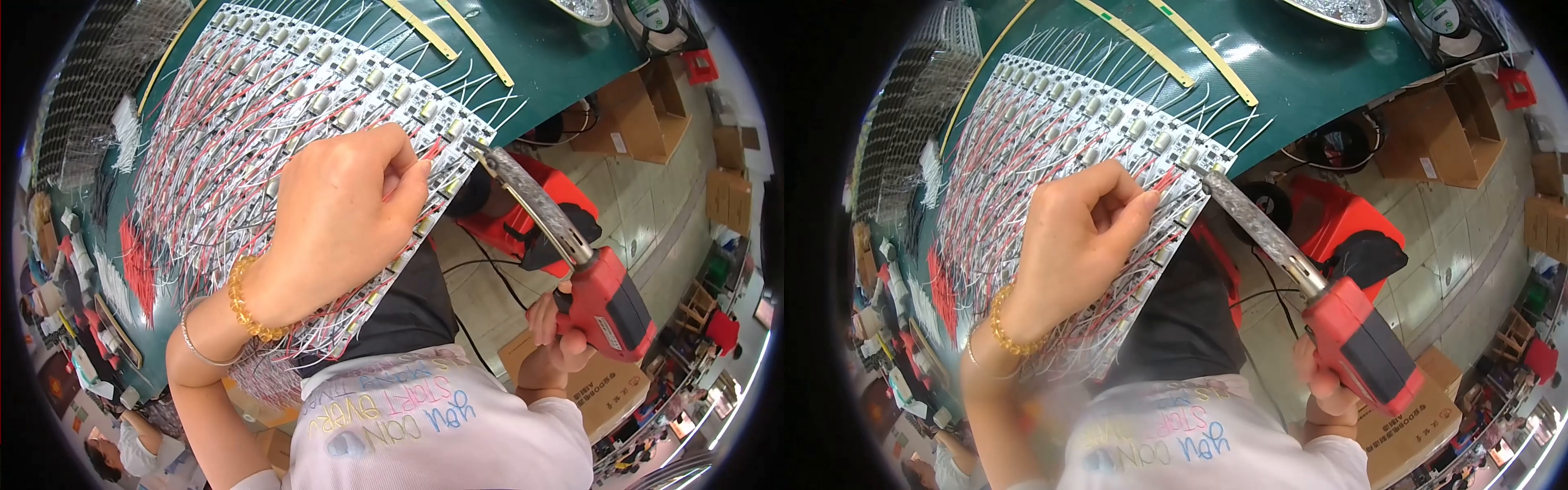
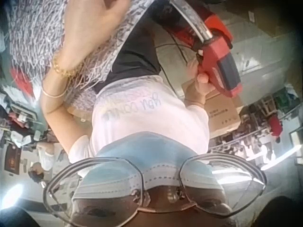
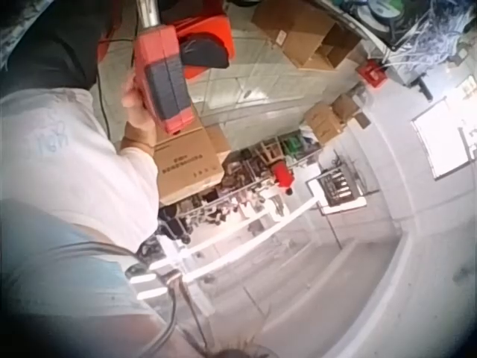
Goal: The person assembles an LED panel array by connecting electrical wires to a circuit board using a heat gun.
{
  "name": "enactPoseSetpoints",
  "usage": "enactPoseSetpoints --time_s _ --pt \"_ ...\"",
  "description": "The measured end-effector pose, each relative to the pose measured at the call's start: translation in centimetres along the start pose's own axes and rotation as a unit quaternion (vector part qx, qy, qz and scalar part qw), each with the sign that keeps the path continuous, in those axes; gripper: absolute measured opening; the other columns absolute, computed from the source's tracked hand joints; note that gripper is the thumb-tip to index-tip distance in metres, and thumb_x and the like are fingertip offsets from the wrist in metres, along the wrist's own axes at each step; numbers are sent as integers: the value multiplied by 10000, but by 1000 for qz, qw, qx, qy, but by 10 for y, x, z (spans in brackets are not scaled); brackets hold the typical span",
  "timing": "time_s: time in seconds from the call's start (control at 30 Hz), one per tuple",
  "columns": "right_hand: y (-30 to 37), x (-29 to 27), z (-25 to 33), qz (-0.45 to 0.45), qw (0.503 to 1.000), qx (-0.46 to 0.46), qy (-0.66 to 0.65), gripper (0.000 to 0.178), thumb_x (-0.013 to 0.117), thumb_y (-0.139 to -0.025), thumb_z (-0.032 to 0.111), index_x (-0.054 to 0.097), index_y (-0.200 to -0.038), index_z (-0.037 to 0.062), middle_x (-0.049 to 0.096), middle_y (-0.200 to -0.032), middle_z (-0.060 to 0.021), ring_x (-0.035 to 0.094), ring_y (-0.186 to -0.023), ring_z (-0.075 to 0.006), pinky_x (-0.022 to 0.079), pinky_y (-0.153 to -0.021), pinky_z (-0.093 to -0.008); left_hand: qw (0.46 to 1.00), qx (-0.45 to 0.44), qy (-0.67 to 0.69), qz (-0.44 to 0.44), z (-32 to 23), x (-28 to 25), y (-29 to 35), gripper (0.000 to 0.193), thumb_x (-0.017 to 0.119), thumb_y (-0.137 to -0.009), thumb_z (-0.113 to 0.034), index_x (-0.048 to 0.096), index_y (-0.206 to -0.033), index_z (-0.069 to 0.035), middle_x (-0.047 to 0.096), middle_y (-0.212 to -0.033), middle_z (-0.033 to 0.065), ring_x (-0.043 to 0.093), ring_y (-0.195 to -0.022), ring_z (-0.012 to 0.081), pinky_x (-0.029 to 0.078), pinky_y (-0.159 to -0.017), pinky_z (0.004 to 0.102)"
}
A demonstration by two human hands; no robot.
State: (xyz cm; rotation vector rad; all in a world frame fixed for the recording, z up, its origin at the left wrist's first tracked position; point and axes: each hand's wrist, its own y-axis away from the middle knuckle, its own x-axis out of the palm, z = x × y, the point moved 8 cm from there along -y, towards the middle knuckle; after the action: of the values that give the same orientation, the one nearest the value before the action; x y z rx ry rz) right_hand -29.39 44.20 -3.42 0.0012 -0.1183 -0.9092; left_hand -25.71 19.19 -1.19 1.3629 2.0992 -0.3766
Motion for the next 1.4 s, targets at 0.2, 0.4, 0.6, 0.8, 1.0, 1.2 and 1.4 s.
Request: enactPoseSetpoints --time_s 0.2,0.4,0.6,0.8,1.0,1.2,1.4 --pt "4 2 -4 22 1000 15 4 796 536 -784 570 348 -1247 -49 421 -475 35 405 -393 -93 366 -440 -241 1000 9 3 -11 -2 -3 0 160 623 -792 -94 574 -680 11 478 -477 -6 394 -433 22 300 -404 207" --pt "4 -2 0 28 999 -15 -17 754 522 -804 563 346 -1226 -37 418 -475 35 411 -390 -98 373 -443 -252 975 167 -23 -145 -19 -31 7 57 654 -706 0 599 -695 -11 565 -618 104 532 -503 220 408 -462 293" --pt "12 -8 0 -7 999 -6 -45 739 524 -808 561 339 -1201 -37 409 -472 34 417 -388 -102 373 -442 -251 993 104 41 -33 -31 -1 15 51 657 -758 -9 615 -755 20 577 -609 68 518 -510 78 403 -470 216" --pt "19 -10 -5 2 1000 -17 -2 748 525 -805 568 340 -1211 -32 419 -486 31 412 -400 -104 366 -444 -247 996 79 8 -35 -21 17 11 145 626 -752 -85 527 -653 -47 561 -567 92 547 -484 272 401 -435 355" --pt "19 -6 -7 -10 1000 16 5 745 548 -776 579 379 -1193 -15 434 -507 28 415 -424 -103 347 -445 -246 1000 16 21 9 -12 16 5 152 625 -748 -96 528 -648 -36 554 -531 94 559 -474 258 419 -444 335" --pt "27 -15 -20 -2 1000 12 -5 682 575 -752 574 456 -1111 7 446 -517 25 418 -425 -99 348 -442 -242 999 -1 34 38 -11 14 -1 168 642 -789 -75 555 -673 11 502 -526 -13 411 -473 14 316 -422 188" --pt "28 -18 -25 -4 1000 19 -19 664 567 -762 567 463 -1087 -3 435 -496 25 420 -410 -99 353 -437 -245 995 -24 67 70 -5 16 -6 174 643 -788 -79 554 -670 13 504 -545 -20 411 -489 16 322 -441 182"
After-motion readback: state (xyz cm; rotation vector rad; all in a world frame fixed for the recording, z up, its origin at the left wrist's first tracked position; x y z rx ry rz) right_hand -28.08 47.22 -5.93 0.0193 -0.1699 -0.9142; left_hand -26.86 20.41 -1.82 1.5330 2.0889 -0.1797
